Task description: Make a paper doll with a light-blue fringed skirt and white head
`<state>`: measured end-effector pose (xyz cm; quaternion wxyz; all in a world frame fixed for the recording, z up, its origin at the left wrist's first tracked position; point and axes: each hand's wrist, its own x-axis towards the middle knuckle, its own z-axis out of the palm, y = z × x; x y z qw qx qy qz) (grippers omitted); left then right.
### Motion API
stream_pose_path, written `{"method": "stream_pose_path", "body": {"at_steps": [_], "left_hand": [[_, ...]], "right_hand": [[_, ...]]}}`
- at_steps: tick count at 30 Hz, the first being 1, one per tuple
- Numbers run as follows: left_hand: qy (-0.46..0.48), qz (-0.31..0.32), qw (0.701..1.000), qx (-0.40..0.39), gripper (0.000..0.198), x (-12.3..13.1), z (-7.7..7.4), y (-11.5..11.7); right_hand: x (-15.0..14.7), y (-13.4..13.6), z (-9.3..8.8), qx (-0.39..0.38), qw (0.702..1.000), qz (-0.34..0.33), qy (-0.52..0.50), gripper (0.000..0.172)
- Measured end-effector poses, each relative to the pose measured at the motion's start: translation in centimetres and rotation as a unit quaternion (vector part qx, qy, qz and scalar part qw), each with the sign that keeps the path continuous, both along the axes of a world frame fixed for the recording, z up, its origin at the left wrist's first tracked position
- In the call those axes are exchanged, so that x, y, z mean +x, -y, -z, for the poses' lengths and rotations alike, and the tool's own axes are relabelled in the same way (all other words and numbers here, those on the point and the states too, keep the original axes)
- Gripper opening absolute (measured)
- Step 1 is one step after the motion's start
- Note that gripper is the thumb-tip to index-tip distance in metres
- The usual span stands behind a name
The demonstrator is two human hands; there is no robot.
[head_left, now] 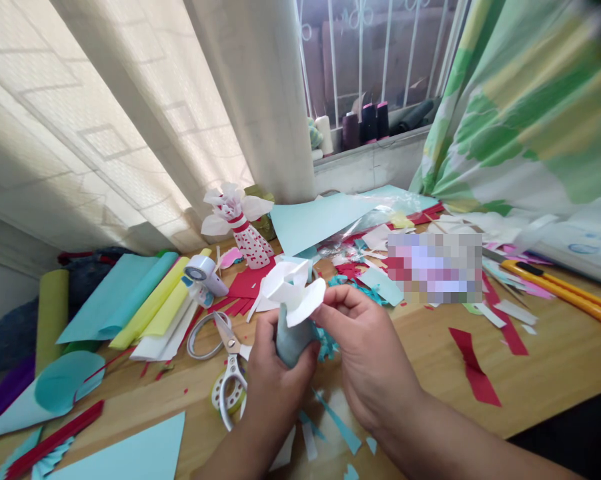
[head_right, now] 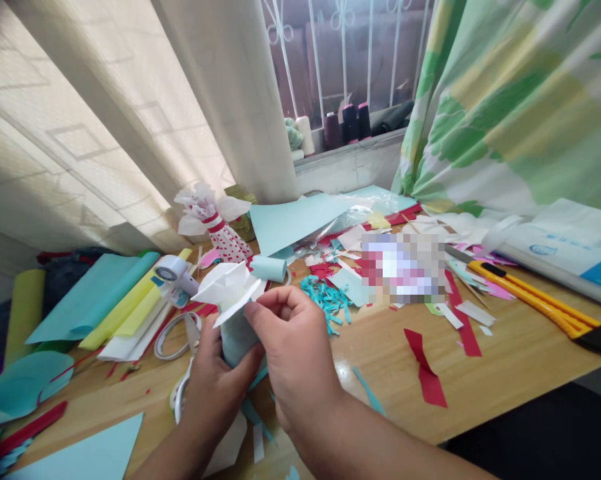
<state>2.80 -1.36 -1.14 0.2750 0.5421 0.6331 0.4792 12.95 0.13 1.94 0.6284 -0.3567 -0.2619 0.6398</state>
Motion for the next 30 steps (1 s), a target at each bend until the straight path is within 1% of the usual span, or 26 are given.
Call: {"method": "stream_pose_path", "body": {"at_steps": [4,11,16,21,30], "left_hand": [[-0.017,0.0,1.0,0.003,0.033,0.05,-0.04,0.09],[-0.067,-0.021,0.997,0.04,0.033,0.05,0.14,0.1],[-0.054,-0.02,0.997,0.044,0.032,0.12,0.02,0.04],[-0.06,-0.033,0.997,0.039,0.031,0.18,-0.22,0.07],[-0.043,-0.061,0.996,0.039,0.032,0.3,-0.6,-0.07]], "right_hand": [[-0.08,-0.04,0.09,-0.002,1.0,0.003,0.004,0.018],[-0.15,-0.02,0.03,0.002,1.0,-0.011,0.002,0.024],[-0.13,-0.04,0.13,0.004,1.0,-0.023,0.005,0.022],[-0.35,0.0,0.36,0.0,1.0,-0.025,0.017,0.018],[-0.59,0.1,0.61,-0.024,0.998,-0.025,0.047,0.02]]}}
